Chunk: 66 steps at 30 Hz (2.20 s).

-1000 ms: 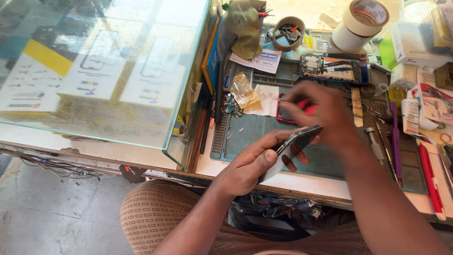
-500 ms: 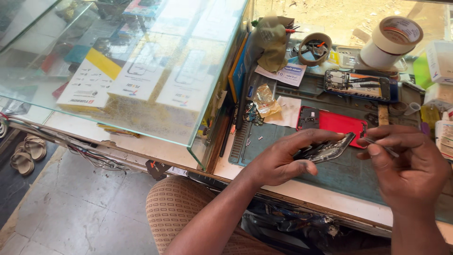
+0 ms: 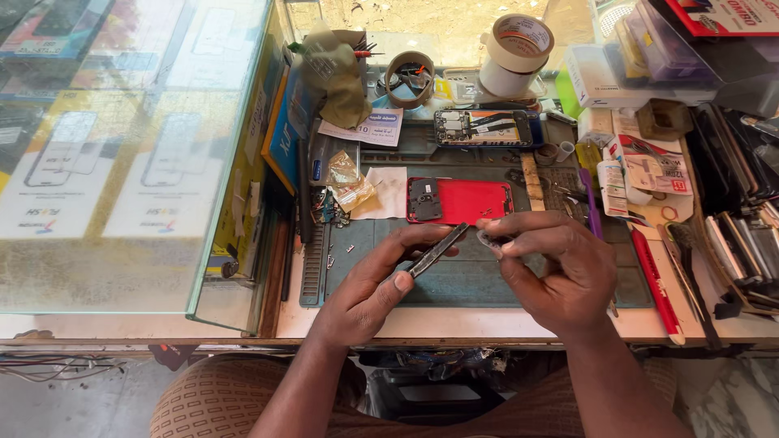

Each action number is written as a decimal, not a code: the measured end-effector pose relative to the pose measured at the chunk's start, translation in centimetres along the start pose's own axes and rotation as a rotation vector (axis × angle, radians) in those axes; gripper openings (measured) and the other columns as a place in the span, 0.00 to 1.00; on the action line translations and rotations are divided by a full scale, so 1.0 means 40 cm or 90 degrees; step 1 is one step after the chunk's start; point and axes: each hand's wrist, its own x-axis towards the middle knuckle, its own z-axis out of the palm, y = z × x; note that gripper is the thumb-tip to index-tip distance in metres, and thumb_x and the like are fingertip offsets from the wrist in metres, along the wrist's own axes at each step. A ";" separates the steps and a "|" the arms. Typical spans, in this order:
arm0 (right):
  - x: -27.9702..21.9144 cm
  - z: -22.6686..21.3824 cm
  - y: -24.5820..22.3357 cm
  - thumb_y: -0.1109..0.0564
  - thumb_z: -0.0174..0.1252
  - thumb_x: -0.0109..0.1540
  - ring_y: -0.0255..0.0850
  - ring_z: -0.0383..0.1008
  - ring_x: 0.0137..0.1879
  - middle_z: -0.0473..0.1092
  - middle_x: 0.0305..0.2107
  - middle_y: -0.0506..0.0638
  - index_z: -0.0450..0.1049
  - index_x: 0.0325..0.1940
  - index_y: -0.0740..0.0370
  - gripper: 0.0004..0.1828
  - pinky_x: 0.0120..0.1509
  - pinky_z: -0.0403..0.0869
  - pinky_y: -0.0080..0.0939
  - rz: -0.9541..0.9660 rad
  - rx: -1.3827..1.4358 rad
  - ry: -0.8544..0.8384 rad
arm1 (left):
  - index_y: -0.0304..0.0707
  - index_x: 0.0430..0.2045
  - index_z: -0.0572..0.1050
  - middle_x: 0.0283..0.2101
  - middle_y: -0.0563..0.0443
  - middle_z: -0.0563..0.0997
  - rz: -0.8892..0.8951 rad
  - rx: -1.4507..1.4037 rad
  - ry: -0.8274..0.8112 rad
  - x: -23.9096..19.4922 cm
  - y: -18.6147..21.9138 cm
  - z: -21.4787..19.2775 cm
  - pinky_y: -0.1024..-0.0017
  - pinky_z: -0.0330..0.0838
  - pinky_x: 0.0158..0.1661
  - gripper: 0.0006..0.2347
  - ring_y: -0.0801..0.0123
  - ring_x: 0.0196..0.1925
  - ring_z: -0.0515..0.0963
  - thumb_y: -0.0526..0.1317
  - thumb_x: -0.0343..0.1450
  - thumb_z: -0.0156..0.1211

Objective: The person disassembles a smartphone using a screwdriver and a metal prying tool. They remove screws, pry open the casing, and separate the screen assembly from the phone body.

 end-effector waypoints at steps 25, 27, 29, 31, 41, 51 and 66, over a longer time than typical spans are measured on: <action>-0.007 0.025 0.015 0.66 0.65 0.64 0.35 0.81 0.49 0.77 0.45 0.53 0.71 0.43 0.59 0.10 0.37 0.76 0.25 -0.031 -0.080 0.032 | 0.36 0.67 0.67 0.64 0.37 0.75 0.023 0.048 0.012 -0.003 -0.019 0.001 0.52 0.61 0.74 0.27 0.54 0.70 0.75 0.58 0.82 0.42; -0.010 0.026 0.018 0.66 0.65 0.64 0.34 0.81 0.49 0.77 0.45 0.53 0.71 0.43 0.59 0.10 0.34 0.75 0.23 -0.023 -0.070 0.039 | 0.36 0.67 0.67 0.64 0.38 0.74 0.025 0.041 0.010 -0.001 -0.021 0.000 0.52 0.62 0.72 0.27 0.54 0.69 0.75 0.59 0.81 0.42; -0.012 0.025 0.022 0.67 0.64 0.65 0.35 0.81 0.51 0.76 0.45 0.53 0.71 0.44 0.59 0.10 0.38 0.78 0.25 -0.027 -0.058 0.032 | 0.36 0.67 0.67 0.63 0.37 0.75 0.020 0.045 0.011 -0.002 -0.023 0.000 0.52 0.61 0.73 0.27 0.54 0.70 0.74 0.58 0.81 0.42; -0.014 0.026 0.026 0.67 0.64 0.64 0.35 0.81 0.50 0.76 0.45 0.53 0.71 0.44 0.59 0.10 0.38 0.78 0.25 -0.020 -0.053 0.035 | 0.36 0.67 0.66 0.63 0.37 0.75 0.018 0.044 0.011 -0.003 -0.025 0.000 0.52 0.61 0.73 0.27 0.54 0.70 0.74 0.58 0.81 0.42; -0.007 0.021 0.021 0.68 0.65 0.63 0.40 0.82 0.54 0.76 0.45 0.54 0.72 0.43 0.60 0.10 0.42 0.81 0.26 -0.001 -0.040 0.012 | 0.34 0.67 0.67 0.67 0.37 0.73 0.022 0.053 0.016 -0.004 -0.025 -0.003 0.53 0.58 0.75 0.27 0.51 0.76 0.68 0.58 0.81 0.42; 0.008 0.027 -0.002 0.72 0.66 0.60 0.40 0.83 0.51 0.78 0.41 0.55 0.75 0.42 0.62 0.12 0.54 0.83 0.37 -0.040 -0.127 0.029 | 0.34 0.67 0.67 0.68 0.38 0.73 0.015 0.056 0.000 -0.002 -0.028 -0.006 0.54 0.59 0.74 0.28 0.52 0.75 0.69 0.59 0.81 0.43; 0.028 0.013 0.008 0.72 0.66 0.59 0.43 0.83 0.51 0.78 0.40 0.56 0.76 0.37 0.62 0.10 0.55 0.85 0.39 -0.045 -0.085 -0.015 | 0.30 0.66 0.68 0.64 0.37 0.74 0.009 -0.010 -0.009 0.003 -0.023 -0.014 0.52 0.63 0.71 0.29 0.54 0.67 0.77 0.58 0.80 0.44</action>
